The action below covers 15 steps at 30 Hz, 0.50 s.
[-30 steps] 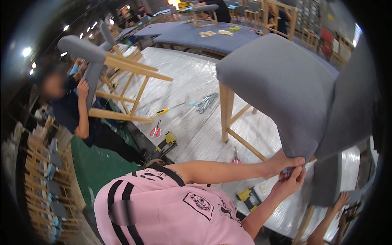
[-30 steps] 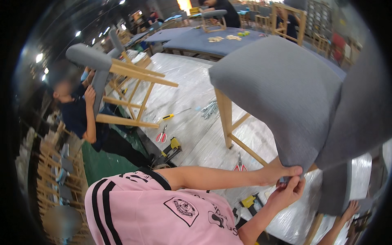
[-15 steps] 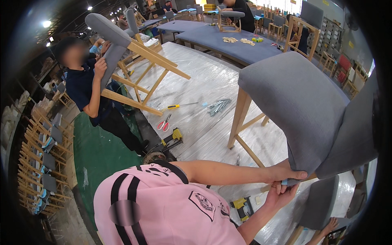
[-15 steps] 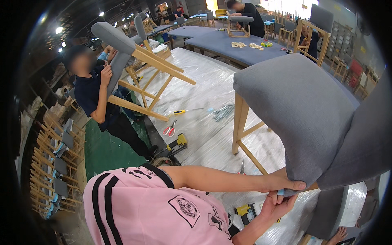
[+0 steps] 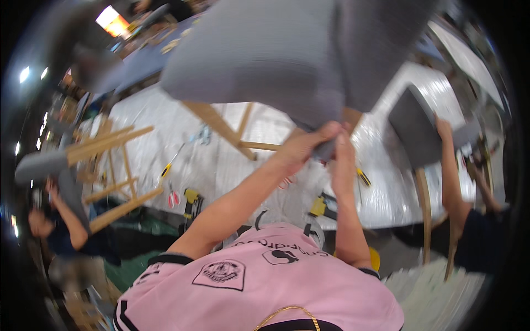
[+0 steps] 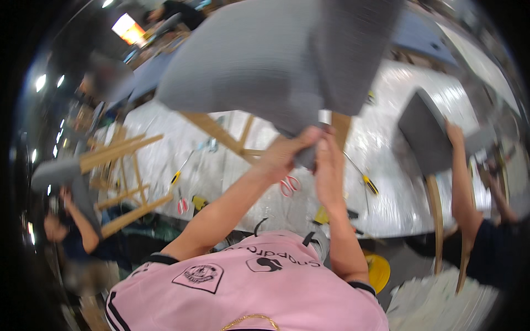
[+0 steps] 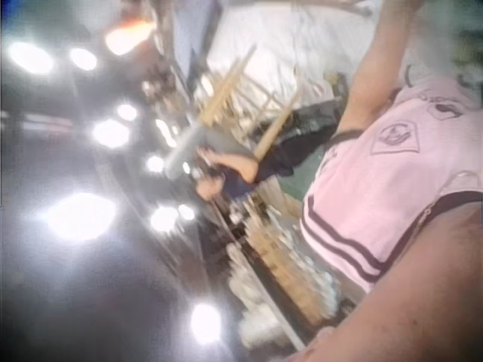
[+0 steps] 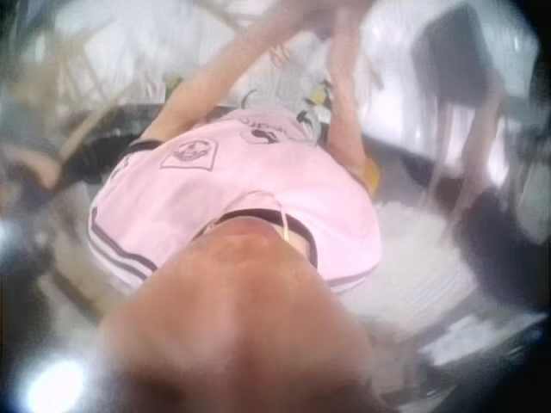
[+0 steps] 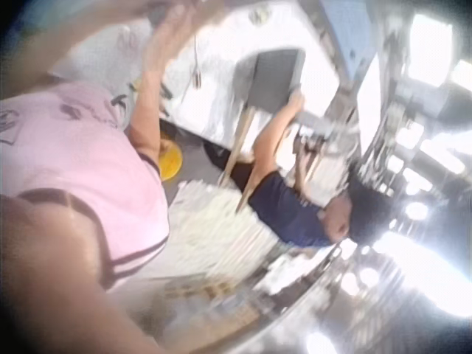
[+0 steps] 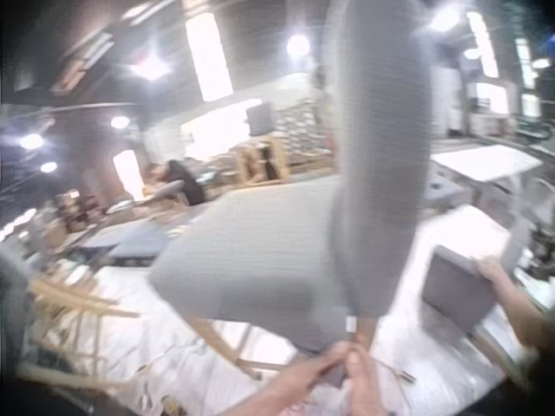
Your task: The person staples gray fabric onto a wooden chair frame using a pneumatic staple gun, then trims excess fabric with scissors and smooths the upholstery. They repeat the process on multiple chairs in a workshop setting.
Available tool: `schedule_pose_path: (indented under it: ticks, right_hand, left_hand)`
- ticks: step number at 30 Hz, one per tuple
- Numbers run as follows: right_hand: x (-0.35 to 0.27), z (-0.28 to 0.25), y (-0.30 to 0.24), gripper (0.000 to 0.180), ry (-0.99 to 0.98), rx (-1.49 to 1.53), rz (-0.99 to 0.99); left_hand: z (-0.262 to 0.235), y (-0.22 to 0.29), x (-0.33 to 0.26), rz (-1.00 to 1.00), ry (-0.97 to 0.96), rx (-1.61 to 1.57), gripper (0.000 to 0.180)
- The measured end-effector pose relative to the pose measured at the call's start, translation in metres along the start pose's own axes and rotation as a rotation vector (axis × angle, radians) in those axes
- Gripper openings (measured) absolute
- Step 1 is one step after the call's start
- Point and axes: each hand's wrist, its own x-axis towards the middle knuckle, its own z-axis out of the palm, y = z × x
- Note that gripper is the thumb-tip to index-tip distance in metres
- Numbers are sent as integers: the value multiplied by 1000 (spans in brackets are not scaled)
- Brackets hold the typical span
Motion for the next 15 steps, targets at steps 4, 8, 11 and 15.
schedule_pose_path:
  ticks: [4,8,11,15]
  right_hand:
    - [2,-1,-24,34,-165,-126,-307]
    - [6,-3,-18,46,-52,-189,-491]
    - [7,-5,-15,48,-68,-222,-459]
    - [5,3,-2,48,-3,-179,-485]
  left_hand:
    - [3,-1,3,15,-32,-11,54]
    - [-14,-14,12,191,-198,-27,65]
    - [-4,-3,10,290,-251,-192,78]
    - [4,-3,11,326,-138,-367,89]
